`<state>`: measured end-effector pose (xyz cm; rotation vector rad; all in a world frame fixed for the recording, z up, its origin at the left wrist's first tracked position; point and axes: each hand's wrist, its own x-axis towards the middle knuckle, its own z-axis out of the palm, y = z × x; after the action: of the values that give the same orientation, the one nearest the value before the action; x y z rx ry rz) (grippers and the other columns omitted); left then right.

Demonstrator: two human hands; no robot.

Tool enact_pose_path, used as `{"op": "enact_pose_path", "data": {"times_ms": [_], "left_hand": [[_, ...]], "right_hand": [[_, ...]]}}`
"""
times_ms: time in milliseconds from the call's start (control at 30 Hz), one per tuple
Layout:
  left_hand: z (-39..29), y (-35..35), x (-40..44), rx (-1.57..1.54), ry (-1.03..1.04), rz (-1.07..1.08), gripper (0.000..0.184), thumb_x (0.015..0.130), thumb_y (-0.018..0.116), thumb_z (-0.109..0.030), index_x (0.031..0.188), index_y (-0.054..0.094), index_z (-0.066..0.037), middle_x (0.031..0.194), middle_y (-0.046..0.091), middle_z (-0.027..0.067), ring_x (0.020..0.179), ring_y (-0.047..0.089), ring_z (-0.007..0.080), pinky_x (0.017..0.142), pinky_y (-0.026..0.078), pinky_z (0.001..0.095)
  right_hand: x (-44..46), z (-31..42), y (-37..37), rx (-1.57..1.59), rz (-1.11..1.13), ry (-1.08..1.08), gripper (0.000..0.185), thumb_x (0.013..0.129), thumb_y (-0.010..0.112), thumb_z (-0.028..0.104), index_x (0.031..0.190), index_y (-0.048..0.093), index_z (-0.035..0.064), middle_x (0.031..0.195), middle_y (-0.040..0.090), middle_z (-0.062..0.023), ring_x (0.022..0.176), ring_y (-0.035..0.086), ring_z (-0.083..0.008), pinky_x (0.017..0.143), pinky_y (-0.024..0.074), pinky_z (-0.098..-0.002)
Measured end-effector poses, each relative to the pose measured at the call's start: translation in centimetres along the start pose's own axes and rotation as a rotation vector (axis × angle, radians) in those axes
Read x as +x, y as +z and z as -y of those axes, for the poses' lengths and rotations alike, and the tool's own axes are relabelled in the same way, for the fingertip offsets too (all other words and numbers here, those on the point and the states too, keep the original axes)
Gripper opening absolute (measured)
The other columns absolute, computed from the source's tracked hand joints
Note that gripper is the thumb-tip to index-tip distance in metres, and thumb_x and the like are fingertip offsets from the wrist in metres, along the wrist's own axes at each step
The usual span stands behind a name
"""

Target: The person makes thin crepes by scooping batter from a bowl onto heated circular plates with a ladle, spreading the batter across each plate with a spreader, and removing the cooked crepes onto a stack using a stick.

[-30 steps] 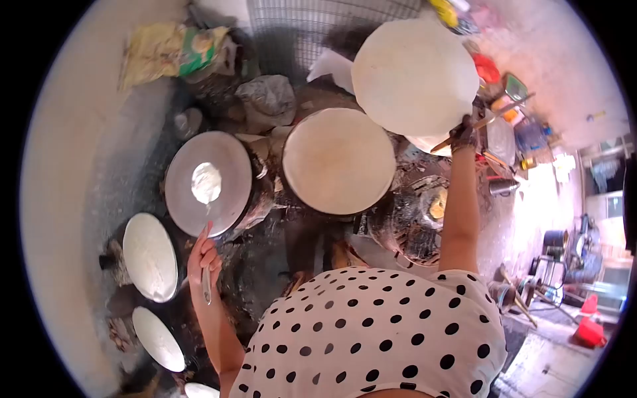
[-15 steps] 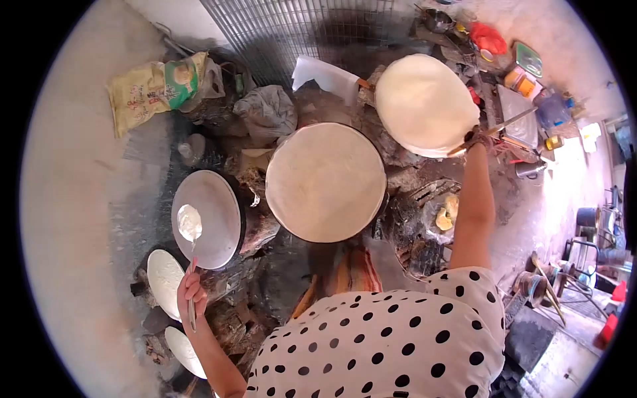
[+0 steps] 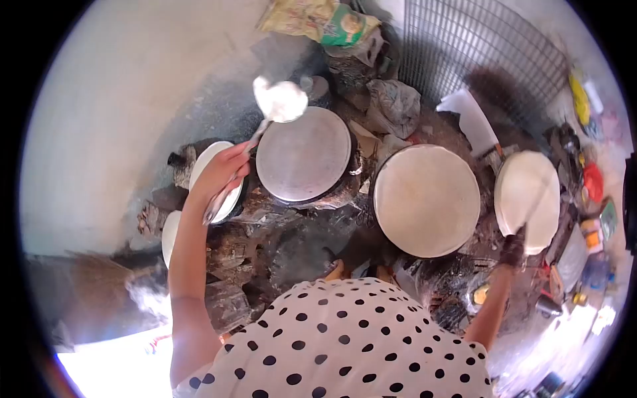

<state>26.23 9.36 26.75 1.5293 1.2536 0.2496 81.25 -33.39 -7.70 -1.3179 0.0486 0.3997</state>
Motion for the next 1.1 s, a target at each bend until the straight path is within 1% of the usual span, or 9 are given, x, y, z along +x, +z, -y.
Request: {"op": "enact_pose_path", "data": {"times_ms": [67, 167, 267, 467, 700, 900, 967, 1000, 1100], "left_hand": [[1.2, 0.5, 3.3, -0.072, 0.001, 0.021, 0.024, 0.094, 0.044, -0.014, 0.111, 0.057, -0.003, 0.061, 0.042, -0.0050, 0.043, 0.036, 0.0035, 0.038, 0.028, 0.0202], [6.8, -0.2, 10.7, -0.381, -0.062, 0.214, 0.026, 0.096, 0.047, -0.019, 0.114, 0.052, 0.000, 0.060, 0.038, -0.0069, 0.044, 0.034, 0.0019, 0.038, 0.027, 0.0190], [11.1, 1.7, 16.0, -0.426, -0.102, 0.300, 0.022, 0.094, 0.049, -0.018, 0.109, 0.053, -0.002, 0.059, 0.038, -0.0064, 0.044, 0.034, 0.0021, 0.038, 0.027, 0.0200], [18.3, 4.2, 22.3, -0.342, -0.031, 0.280, 0.020, 0.092, 0.050, -0.016, 0.106, 0.058, -0.005, 0.059, 0.042, -0.0039, 0.043, 0.038, 0.0061, 0.038, 0.032, 0.0226], [19.9, 2.7, 22.6, 0.405, 0.406, -0.067, 0.045, 0.091, 0.048, -0.020, 0.136, 0.046, -0.017, 0.065, 0.053, 0.0080, 0.053, 0.052, 0.0144, 0.051, 0.045, 0.0293], [22.2, -0.4, 24.4, 0.745, 0.604, -0.251, 0.047, 0.089, 0.048, -0.018, 0.136, 0.044, -0.019, 0.086, 0.064, 0.0153, 0.075, 0.062, 0.0289, 0.068, 0.049, 0.0392], [25.8, -2.2, 29.5, 0.545, 0.582, -0.274, 0.048, 0.089, 0.048, -0.018, 0.136, 0.044, -0.019, 0.088, 0.065, 0.0153, 0.076, 0.062, 0.0319, 0.069, 0.049, 0.0408], [24.9, -3.3, 28.1, 0.499, 0.569, -0.364, 0.047, 0.089, 0.049, -0.019, 0.136, 0.044, -0.020, 0.087, 0.065, 0.0151, 0.075, 0.062, 0.0320, 0.069, 0.049, 0.0404], [17.2, -7.9, 19.5, 0.547, 0.560, -0.605, 0.046, 0.090, 0.050, -0.021, 0.136, 0.045, -0.021, 0.084, 0.065, 0.0142, 0.072, 0.063, 0.0296, 0.067, 0.049, 0.0378]], "right_hand": [[-5.9, -0.3, 7.6, -0.150, 0.277, -0.091, 0.043, 0.089, 0.055, 0.017, 0.131, 0.050, 0.0069, 0.110, 0.054, -0.0071, 0.093, 0.052, -0.0164, 0.077, 0.0421, -0.0287], [-14.5, -2.1, 19.0, -0.565, 0.645, -0.375, 0.046, 0.088, 0.053, 0.005, 0.134, 0.047, 0.0059, 0.140, 0.046, -0.0089, 0.123, 0.048, -0.0188, 0.104, 0.0363, -0.0310], [-20.2, -4.4, 28.0, -1.108, 0.749, -0.791, 0.041, 0.088, 0.055, 0.020, 0.129, 0.052, 0.0171, 0.114, 0.060, -0.0119, 0.101, 0.059, -0.0288, 0.086, 0.0477, -0.0388], [-25.5, -7.9, 33.8, -1.531, 0.753, -0.500, 0.040, 0.088, 0.054, 0.030, 0.128, 0.048, 0.0274, 0.092, 0.060, -0.0142, 0.082, 0.062, -0.0356, 0.071, 0.0494, -0.0470], [-29.5, -14.2, 34.2, -1.288, 0.566, -0.509, 0.040, 0.086, 0.056, 0.025, 0.126, 0.053, 0.0256, 0.098, 0.062, -0.0153, 0.078, 0.062, -0.0378, 0.066, 0.0503, -0.0472], [-31.4, -21.1, 36.9, -1.064, 0.399, -0.975, 0.045, 0.086, 0.060, 0.020, 0.129, 0.050, 0.0103, 0.104, 0.065, -0.0156, 0.089, 0.065, -0.0332, 0.076, 0.0530, -0.0391], [-31.5, -22.7, 42.3, -1.379, 0.547, -0.346, 0.040, 0.088, 0.060, 0.022, 0.125, 0.054, 0.0099, 0.110, 0.065, -0.0149, 0.096, 0.064, -0.0305, 0.082, 0.0517, -0.0345], [-31.0, -23.4, 43.5, -1.381, 0.554, -0.347, 0.040, 0.088, 0.060, 0.022, 0.125, 0.054, 0.0099, 0.110, 0.065, -0.0149, 0.096, 0.064, -0.0305, 0.082, 0.0517, -0.0345], [-31.0, -26.4, 43.1, -0.501, 0.534, -0.091, 0.035, 0.089, 0.060, 0.011, 0.121, 0.056, -0.0022, 0.112, 0.064, -0.0118, 0.093, 0.061, -0.0167, 0.083, 0.0504, -0.0268]]}}
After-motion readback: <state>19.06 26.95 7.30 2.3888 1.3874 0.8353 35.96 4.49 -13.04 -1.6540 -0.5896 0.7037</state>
